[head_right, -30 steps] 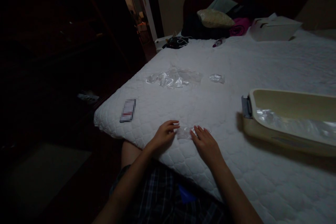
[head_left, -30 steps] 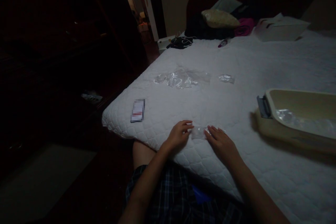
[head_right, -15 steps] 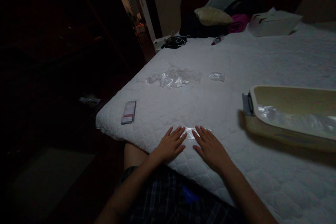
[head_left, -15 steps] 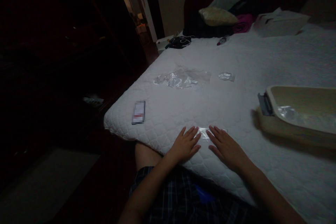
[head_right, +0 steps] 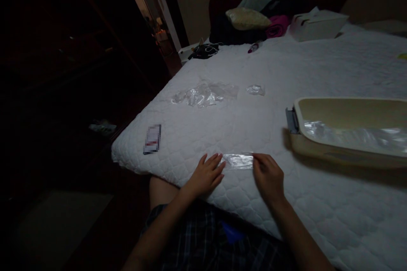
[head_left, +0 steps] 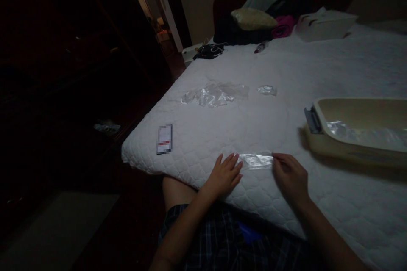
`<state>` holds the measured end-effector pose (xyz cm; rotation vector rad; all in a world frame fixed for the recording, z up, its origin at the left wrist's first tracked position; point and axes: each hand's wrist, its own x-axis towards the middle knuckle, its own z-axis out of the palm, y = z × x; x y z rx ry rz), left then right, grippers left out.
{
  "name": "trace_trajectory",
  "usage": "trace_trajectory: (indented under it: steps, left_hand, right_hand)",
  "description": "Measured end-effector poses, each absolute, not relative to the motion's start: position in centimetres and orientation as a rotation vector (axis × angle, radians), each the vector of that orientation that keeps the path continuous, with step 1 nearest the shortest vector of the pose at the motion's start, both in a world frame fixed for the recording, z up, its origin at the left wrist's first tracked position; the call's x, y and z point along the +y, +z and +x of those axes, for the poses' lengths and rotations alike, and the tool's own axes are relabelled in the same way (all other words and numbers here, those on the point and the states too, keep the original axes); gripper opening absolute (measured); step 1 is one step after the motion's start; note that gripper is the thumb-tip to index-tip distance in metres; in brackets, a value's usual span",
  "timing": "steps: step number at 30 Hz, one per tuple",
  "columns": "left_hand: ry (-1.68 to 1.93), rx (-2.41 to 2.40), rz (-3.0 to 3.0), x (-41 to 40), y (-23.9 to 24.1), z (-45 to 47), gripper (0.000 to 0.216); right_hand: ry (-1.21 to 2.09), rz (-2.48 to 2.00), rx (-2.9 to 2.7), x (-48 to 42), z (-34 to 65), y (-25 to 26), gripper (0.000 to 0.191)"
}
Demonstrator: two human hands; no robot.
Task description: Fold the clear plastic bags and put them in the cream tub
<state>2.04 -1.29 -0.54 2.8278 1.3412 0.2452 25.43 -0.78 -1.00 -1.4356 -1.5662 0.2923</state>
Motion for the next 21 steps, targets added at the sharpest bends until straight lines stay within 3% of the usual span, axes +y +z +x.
trace_trajectory:
  steps: [6, 11, 16, 21]
  left_hand:
    - [0.184, 1.355, 2.881, -1.8, 1.9, 3.7, 0.043]
    - [0.312, 1.199, 2.819, -3.2, 2.5, 3.0, 0.052]
    - [0.758, 1.155, 2.698, -2.0, 1.1, -0.4, 0.032]
    - [0.698, 0.962, 3.043, 2.1, 0.3, -0.3, 0.027]
  right_hand:
    - [0.145, -1.296, -2.143, -2.2, 22.9, -0.3, 0.029]
    - [0.061, -1.3, -2.257, -0.8, 23.6, -2.1, 0.029]
    - [0.186, -1.175, -2.256, 0.8, 25.2, -2.4, 0.028]
    - [0.289, -1.119, -2.279, 2.4, 25.1, -1.1, 0.025]
